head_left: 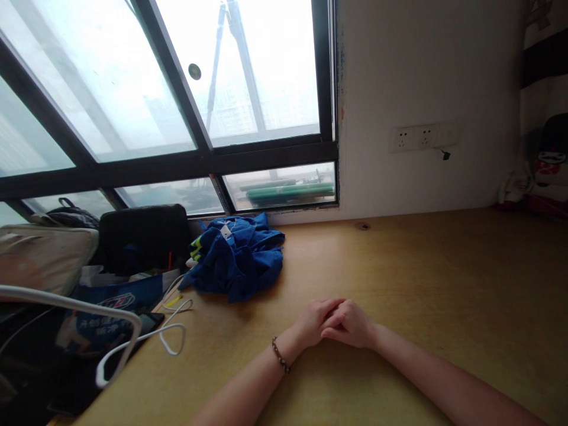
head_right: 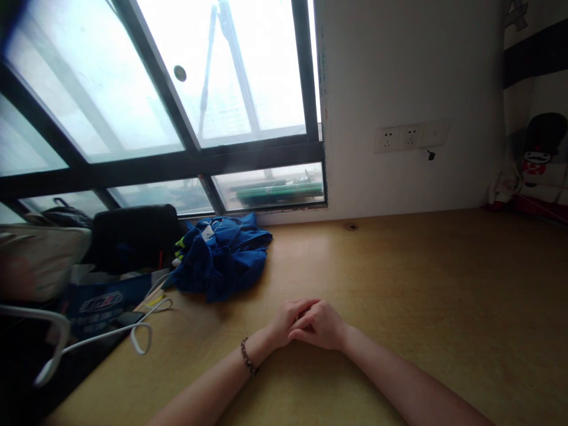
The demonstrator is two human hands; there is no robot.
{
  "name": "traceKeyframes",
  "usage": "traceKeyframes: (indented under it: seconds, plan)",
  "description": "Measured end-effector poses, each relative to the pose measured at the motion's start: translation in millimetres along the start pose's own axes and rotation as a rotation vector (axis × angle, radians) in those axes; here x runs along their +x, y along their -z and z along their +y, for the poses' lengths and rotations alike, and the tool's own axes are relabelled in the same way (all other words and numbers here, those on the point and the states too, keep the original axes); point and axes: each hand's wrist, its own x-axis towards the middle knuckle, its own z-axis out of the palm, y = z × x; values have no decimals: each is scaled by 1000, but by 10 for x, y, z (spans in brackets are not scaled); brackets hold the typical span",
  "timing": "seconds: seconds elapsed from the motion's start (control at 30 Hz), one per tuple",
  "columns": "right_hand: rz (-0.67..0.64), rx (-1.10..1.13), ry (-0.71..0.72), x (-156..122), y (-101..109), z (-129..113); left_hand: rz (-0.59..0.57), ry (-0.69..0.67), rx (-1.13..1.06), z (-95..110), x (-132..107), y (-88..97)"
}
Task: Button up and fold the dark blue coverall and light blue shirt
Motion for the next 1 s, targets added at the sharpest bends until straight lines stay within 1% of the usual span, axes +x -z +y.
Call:
traceKeyframes:
  seconds: [0.37,0.63,1.0]
  plan:
    - [3,4,2,15,28,-46,-9,-7,-3,-1,-3,9]
    - [25,16,3,6,14,-34,-15,3,2,18,0,23]
    - [6,9,-13,15,39,-49,0,-7,-7,27,1,24]
